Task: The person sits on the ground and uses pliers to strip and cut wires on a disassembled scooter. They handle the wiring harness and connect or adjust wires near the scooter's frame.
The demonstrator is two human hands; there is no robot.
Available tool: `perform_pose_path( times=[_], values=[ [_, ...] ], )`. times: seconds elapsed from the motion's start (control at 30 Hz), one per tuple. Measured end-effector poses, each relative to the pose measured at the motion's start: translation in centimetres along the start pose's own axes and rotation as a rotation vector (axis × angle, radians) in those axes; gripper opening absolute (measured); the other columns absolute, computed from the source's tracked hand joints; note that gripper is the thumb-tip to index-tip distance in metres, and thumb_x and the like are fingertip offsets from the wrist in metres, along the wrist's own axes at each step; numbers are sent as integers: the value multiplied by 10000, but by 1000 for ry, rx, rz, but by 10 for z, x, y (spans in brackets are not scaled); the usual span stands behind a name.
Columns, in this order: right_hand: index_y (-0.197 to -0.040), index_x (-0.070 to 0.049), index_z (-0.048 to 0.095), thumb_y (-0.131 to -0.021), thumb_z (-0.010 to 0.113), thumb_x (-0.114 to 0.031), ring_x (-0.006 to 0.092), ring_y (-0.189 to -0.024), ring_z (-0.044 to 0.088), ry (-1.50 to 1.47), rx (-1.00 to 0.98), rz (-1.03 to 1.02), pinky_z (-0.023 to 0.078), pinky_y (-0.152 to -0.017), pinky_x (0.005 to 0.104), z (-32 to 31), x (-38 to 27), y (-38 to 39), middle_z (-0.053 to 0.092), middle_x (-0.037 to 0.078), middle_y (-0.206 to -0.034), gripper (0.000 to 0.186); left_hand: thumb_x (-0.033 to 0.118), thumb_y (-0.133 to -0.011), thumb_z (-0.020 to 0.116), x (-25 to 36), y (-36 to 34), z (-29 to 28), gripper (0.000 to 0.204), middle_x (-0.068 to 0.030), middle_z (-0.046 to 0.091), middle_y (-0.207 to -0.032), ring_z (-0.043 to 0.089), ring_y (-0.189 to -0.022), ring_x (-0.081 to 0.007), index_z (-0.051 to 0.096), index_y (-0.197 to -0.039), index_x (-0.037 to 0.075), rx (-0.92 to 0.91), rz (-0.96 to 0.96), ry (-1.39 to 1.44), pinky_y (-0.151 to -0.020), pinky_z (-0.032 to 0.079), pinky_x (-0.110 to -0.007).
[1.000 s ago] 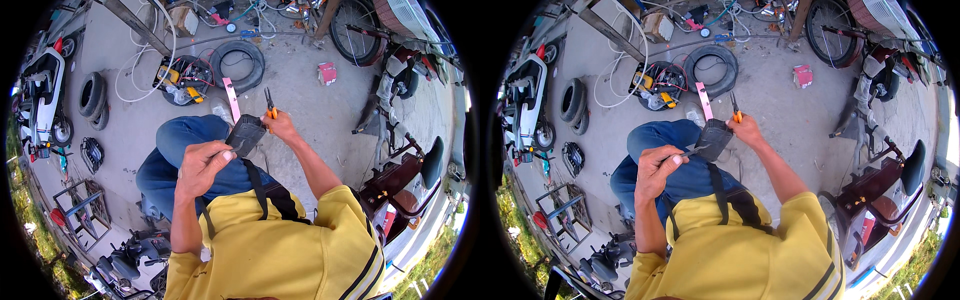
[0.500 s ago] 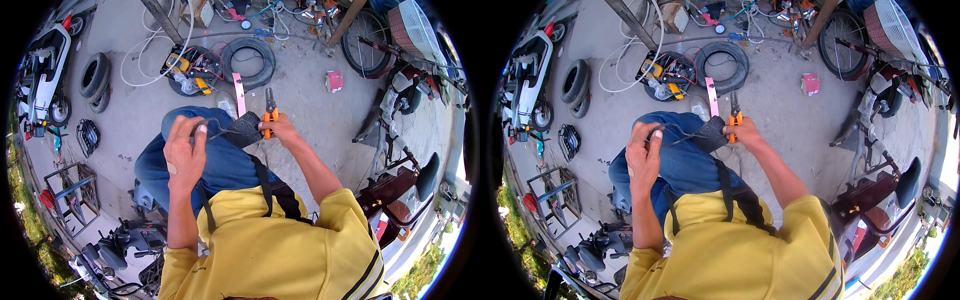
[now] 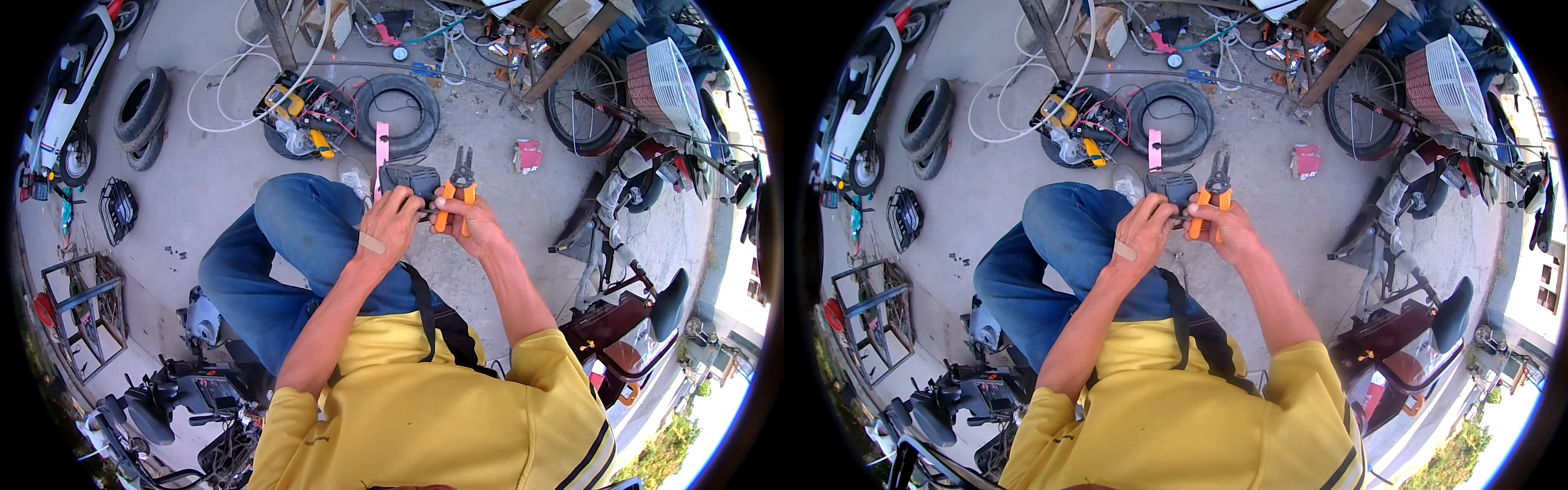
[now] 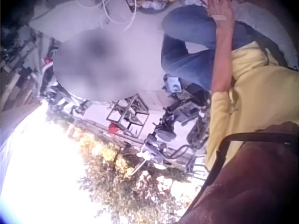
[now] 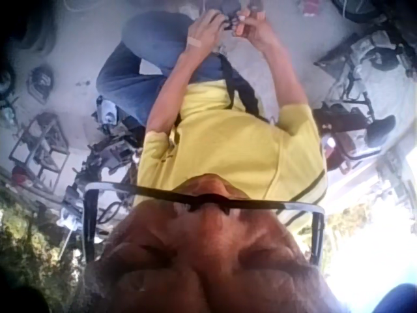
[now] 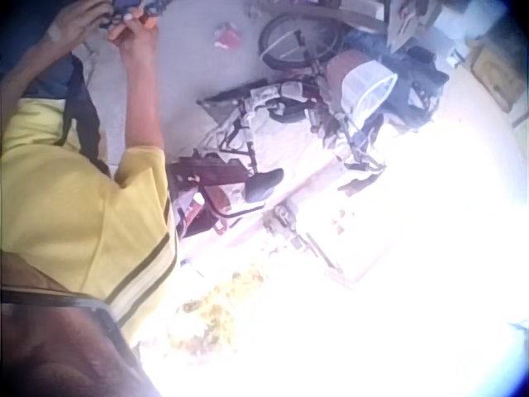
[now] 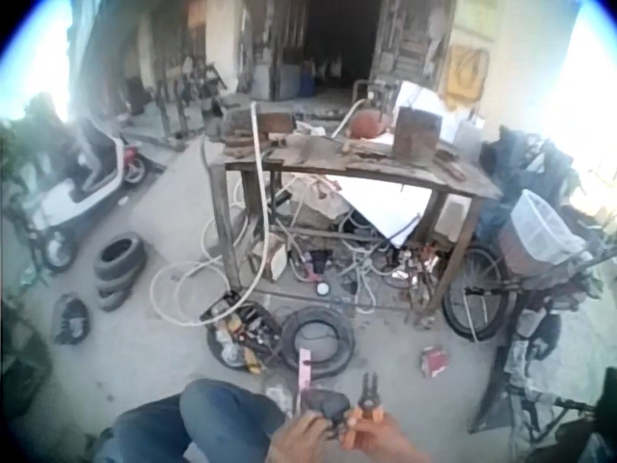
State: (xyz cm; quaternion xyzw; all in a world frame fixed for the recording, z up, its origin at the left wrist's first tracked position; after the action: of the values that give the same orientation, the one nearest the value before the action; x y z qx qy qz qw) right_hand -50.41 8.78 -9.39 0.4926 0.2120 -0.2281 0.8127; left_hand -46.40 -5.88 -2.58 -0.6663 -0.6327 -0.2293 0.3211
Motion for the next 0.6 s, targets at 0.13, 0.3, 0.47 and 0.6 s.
perform_pose_path(
  times=[0.13,0.3,0.47,0.6],
  values=[
    [-1295,-45,589,-960,695,-200,258,-957,696,3,-19,24,573,-839,485,-8,1,21,687,107,-1014,385,108,-923,693,-18,6,-11,161,-129,673,-986,665,-934,-359,643,-1055,33,114,-97,99,-762,528,-453],
    [-1380,-50,529,-906,717,-230,340,-1108,599,1360,329,-372,483,-950,514,-28,-21,53,601,157,-1127,541,236,-1037,584,-45,9,-3,206,-193,683,-944,657,-848,-425,609,-1044,31,36,-326,251,-739,508,-488],
    [-1424,-54,489,-851,749,-231,368,-1180,506,1758,382,-605,408,-1044,545,16,-24,53,504,166,-1227,654,212,-1024,588,-33,6,-1,159,-154,672,-935,664,-867,-405,596,-1016,53,6,-248,111,-721,510,-504],
    [-1428,-39,487,-820,773,-237,377,-1196,492,1824,373,-744,362,-1100,568,31,-23,42,488,186,-1250,701,172,-1008,603,-20,1,0,122,-146,658,-930,663,-872,-396,604,-1000,50,-12,-183,-13,-718,520,-495]
  ],
)
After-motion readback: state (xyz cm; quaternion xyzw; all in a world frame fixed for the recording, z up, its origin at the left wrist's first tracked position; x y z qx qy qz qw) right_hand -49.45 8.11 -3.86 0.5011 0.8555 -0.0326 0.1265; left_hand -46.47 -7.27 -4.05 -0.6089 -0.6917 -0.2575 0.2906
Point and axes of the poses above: each hand's wrist, its own y-axis away from the middle knuckle, its own z-axis out of the palm, x = y × z, the point moved 10 cm from there along -y, towards the middle knuckle
